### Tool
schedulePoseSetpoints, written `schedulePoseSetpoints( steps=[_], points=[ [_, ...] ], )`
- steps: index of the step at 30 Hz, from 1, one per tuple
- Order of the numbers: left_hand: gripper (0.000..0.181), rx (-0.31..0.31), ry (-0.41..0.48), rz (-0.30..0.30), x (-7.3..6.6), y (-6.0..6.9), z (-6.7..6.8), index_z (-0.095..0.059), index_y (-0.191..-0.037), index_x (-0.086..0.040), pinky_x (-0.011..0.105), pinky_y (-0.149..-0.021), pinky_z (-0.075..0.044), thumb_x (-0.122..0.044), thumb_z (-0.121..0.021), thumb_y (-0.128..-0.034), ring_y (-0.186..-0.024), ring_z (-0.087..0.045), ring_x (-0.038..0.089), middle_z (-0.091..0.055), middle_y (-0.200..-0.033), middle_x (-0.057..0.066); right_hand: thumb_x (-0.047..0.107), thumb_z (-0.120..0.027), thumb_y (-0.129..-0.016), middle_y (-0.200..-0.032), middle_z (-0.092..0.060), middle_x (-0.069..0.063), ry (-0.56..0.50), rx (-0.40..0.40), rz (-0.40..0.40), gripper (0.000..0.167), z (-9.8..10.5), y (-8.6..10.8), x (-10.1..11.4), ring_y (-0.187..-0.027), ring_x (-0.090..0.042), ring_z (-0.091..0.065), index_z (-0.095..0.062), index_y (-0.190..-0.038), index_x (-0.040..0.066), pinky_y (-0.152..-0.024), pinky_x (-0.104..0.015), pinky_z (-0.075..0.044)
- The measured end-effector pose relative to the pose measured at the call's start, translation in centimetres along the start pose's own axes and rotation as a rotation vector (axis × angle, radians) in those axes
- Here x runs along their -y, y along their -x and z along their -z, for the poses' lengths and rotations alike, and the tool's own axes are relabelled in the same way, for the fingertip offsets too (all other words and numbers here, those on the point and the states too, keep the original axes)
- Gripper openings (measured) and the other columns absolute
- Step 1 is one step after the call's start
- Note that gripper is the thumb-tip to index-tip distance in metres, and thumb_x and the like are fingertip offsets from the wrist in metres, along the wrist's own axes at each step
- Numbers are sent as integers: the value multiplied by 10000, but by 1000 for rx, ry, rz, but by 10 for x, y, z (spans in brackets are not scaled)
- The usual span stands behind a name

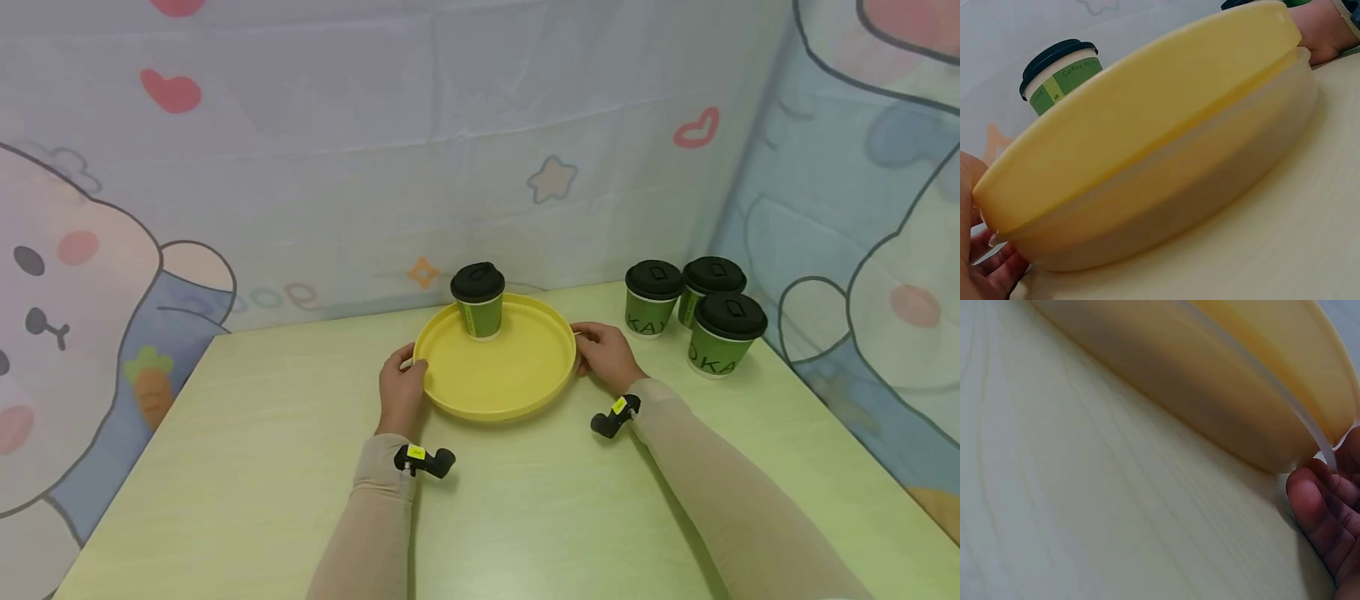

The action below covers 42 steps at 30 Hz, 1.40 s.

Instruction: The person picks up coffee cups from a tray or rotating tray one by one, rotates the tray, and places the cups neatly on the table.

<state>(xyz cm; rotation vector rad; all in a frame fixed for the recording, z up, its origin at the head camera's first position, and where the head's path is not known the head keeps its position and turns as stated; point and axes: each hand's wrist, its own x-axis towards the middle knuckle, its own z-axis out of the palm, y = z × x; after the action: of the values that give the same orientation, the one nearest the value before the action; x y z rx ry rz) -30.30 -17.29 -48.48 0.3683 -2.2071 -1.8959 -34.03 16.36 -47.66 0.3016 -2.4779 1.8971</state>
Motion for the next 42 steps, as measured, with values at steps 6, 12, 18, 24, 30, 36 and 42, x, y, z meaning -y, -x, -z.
schedulePoseSetpoints(
  steps=[6, 12, 18, 24, 30, 36, 42],
  points=[
    [420, -36, 14, -22, 4, 1, 1, -602, -1382, -78, 365, -868, -513, -150, -550, -971, -1072, -622, 280, -555, -1359, 132, 125, -496, -1038, -1052, -674, -218, 7, 43, -29, 374, 2, -12, -7, -633, -194, -638, -579, -1364, -39, -598, -316, -570],
    [399, -60, 10, -35, 9, 3, 4, -621, -1364, -100, 348, -848, -496, -162, -549, -976, -1050, -598, 249, -550, -1354, 97, 178, -501, -1034, -1233, -637, -204, 224, 108, -65, 381, 9, -37, 12, -889, -264, -692, -575, -1371, 16, -743, -369, -593],
    [398, -62, 17, -30, 10, 5, 7, -616, -1373, -102, 365, -871, -501, -165, -544, -986, -1069, -597, 258, -544, -1364, 96, 205, -508, -1020, -1453, -513, -171, 492, 173, 87, 460, 2, -66, 87, -1266, -361, -538, -500, -1462, 77, -1007, -498, -474],
    [401, -51, -5, -47, 10, 4, 8, -616, -1375, -104, 359, -852, -509, -173, -544, -987, -1061, -605, 257, -546, -1360, 99, 203, -570, -968, -1607, -335, -101, 689, 415, 240, 593, -30, -91, 140, -1463, -324, -320, -420, -1539, 157, -1153, -513, -317],
    [399, -60, -38, -61, 11, 2, 10, -621, -1373, -94, 347, -827, -506, -163, -546, -987, -1056, -603, 263, -555, -1365, 101, 125, -569, -897, -1641, -234, -141, 813, 588, 296, 702, -61, -99, 160, -1501, -314, -233, -371, -1570, 153, -1172, -489, -281],
    [399, -57, -25, -61, 7, 3, 5, -618, -1377, -79, 345, -826, -508, -154, -557, -990, -1067, -596, 273, -543, -1390, 108, 136, -554, -905, -1667, -152, -159, 905, 624, 287, 719, -72, -110, 161, -1525, -341, -171, -337, -1589, 184, -1177, -507, -266],
    [390, -56, -28, -73, 5, 3, 0, -626, -1368, -78, 321, -797, -506, -145, -547, -991, -1032, -596, 270, -548, -1377, 110, 146, -511, -932, -1639, -247, -155, 959, 651, 288, 671, -76, -116, 162, -1497, -345, -243, -351, -1583, 166, -1162, -494, -293]
  ],
)
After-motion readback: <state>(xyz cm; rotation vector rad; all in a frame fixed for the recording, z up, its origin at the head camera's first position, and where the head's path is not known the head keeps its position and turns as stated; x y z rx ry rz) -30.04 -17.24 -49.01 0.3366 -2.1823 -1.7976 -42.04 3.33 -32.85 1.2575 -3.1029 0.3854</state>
